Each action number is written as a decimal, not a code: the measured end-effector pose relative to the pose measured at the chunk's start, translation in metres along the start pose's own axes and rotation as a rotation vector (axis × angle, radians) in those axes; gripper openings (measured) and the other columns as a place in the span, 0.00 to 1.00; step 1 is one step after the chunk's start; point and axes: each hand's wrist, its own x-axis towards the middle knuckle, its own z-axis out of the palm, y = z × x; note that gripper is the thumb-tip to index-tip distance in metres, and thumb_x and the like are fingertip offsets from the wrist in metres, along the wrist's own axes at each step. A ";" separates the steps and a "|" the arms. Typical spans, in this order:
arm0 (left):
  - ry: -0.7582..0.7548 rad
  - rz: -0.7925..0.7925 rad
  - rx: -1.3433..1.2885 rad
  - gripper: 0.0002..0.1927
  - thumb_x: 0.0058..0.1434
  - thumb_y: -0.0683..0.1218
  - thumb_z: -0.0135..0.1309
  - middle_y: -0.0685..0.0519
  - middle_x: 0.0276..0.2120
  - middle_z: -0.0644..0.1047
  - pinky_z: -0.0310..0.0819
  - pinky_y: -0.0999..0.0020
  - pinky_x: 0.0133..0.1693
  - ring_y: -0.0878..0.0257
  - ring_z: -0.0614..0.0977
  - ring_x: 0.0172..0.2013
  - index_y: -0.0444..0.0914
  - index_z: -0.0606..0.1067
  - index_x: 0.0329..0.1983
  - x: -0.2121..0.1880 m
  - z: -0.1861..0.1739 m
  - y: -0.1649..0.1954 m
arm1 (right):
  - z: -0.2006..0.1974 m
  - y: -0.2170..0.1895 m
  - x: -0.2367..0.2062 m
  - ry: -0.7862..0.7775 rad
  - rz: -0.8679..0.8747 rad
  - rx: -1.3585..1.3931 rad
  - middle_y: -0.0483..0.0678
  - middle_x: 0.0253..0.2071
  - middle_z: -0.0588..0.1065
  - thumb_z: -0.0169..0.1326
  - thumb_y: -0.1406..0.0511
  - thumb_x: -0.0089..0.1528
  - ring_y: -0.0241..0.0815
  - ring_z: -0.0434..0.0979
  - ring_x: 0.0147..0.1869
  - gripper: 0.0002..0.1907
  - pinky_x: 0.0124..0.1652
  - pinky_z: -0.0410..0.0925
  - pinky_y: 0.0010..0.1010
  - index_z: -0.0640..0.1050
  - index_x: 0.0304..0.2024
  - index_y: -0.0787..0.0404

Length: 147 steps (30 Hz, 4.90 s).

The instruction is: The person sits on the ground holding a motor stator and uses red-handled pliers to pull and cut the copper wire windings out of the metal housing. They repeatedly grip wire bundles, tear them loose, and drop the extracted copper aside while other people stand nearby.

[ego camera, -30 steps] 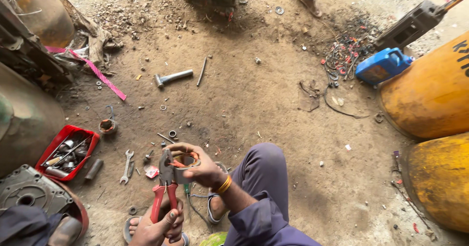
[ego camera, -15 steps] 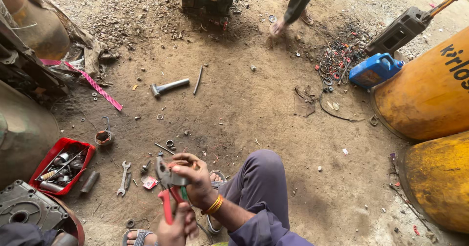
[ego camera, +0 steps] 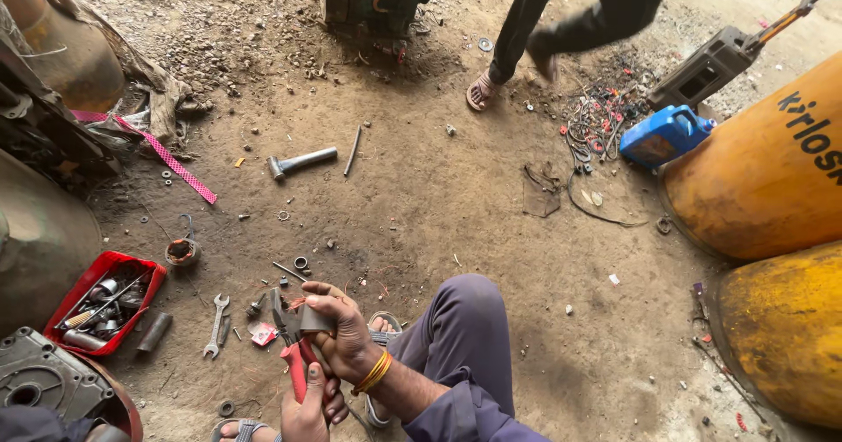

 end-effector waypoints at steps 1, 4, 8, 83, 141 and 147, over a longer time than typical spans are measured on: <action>-0.002 -0.007 0.019 0.16 0.66 0.55 0.49 0.53 0.21 0.65 0.56 0.67 0.16 0.66 0.63 0.14 0.37 0.67 0.44 0.000 -0.002 0.001 | -0.002 0.000 0.000 -0.027 0.024 0.038 0.47 0.42 0.77 0.58 0.67 0.60 0.36 0.78 0.42 0.24 0.44 0.74 0.26 0.72 0.59 0.61; -0.042 -0.005 0.040 0.18 0.65 0.55 0.49 0.52 0.22 0.66 0.55 0.67 0.16 0.66 0.63 0.14 0.38 0.67 0.49 -0.001 -0.005 0.003 | -0.006 0.002 0.001 -0.087 0.024 0.105 0.48 0.43 0.77 0.59 0.67 0.61 0.34 0.76 0.41 0.24 0.44 0.73 0.23 0.71 0.60 0.62; -0.098 0.030 0.016 0.20 0.66 0.56 0.48 0.52 0.23 0.66 0.58 0.67 0.17 0.66 0.65 0.15 0.36 0.66 0.49 -0.005 -0.004 0.005 | -0.007 0.004 0.002 -0.134 0.024 0.132 0.47 0.42 0.76 0.60 0.67 0.62 0.34 0.76 0.39 0.25 0.40 0.71 0.23 0.72 0.61 0.61; 0.157 -0.305 0.256 0.23 0.71 0.54 0.41 0.38 0.46 0.79 0.81 0.43 0.36 0.43 0.83 0.42 0.33 0.67 0.59 0.009 -0.063 0.054 | -0.011 -0.105 0.001 -0.297 -0.223 -0.069 0.48 0.63 0.72 0.61 0.62 0.60 0.45 0.77 0.52 0.30 0.34 0.71 0.26 0.72 0.64 0.63; 0.025 0.053 0.612 0.19 0.69 0.47 0.47 0.51 0.36 0.80 0.81 0.66 0.38 0.63 0.85 0.34 0.38 0.71 0.61 -0.025 -0.020 0.038 | -0.017 -0.101 0.010 -0.246 -0.030 0.347 0.52 0.49 0.77 0.53 0.47 0.66 0.51 0.80 0.49 0.22 0.53 0.69 0.50 0.75 0.49 0.56; -0.163 0.223 0.808 0.20 0.71 0.48 0.48 0.50 0.41 0.83 0.79 0.67 0.41 0.65 0.84 0.37 0.36 0.72 0.63 -0.040 0.000 0.044 | -0.022 -0.076 0.025 -0.191 0.092 0.299 0.52 0.50 0.77 0.54 0.45 0.63 0.49 0.80 0.49 0.29 0.55 0.67 0.49 0.76 0.53 0.60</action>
